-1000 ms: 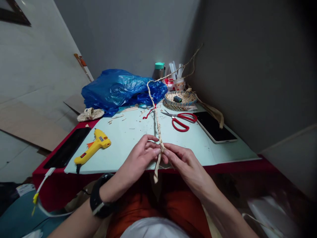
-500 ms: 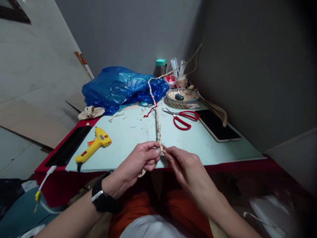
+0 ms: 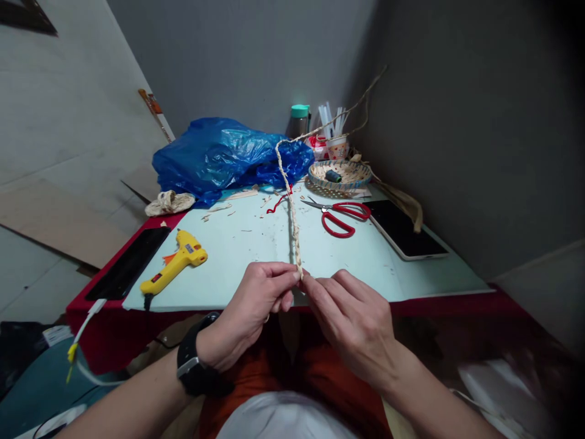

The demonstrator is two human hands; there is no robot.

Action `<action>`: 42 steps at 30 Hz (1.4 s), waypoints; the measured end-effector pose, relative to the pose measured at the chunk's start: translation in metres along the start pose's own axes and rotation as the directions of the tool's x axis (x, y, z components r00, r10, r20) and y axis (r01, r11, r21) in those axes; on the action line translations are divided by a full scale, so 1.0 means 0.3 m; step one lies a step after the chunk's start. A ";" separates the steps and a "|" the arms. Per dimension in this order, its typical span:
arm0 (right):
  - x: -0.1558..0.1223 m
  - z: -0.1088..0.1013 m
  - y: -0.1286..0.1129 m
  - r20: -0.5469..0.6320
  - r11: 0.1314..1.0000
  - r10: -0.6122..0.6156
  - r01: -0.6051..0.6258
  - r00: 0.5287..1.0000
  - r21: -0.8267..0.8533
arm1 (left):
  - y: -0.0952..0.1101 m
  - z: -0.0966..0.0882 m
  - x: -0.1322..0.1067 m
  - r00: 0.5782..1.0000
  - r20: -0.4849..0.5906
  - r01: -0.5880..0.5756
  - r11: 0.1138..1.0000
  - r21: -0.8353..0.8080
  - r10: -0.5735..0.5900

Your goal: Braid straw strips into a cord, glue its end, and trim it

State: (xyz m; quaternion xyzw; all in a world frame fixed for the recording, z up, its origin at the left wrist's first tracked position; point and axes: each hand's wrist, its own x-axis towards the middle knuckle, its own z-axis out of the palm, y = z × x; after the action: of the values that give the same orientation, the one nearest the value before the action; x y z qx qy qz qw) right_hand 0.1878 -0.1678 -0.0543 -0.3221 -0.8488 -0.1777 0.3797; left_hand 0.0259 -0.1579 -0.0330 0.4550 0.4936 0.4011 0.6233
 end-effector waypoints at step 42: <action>0.052 0.036 0.035 0.469 0.362 0.540 -0.696 0.699 0.620 | -0.024 0.045 -0.048 0.906 -0.124 -0.286 0.799 0.529 0.406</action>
State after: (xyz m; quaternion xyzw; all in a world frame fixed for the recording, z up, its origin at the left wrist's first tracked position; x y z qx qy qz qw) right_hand 0.1815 -0.1478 -0.0488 -0.4409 -0.6847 0.3840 0.4352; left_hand 0.0369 -0.1758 -0.0351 0.6333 0.5571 0.4174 0.3382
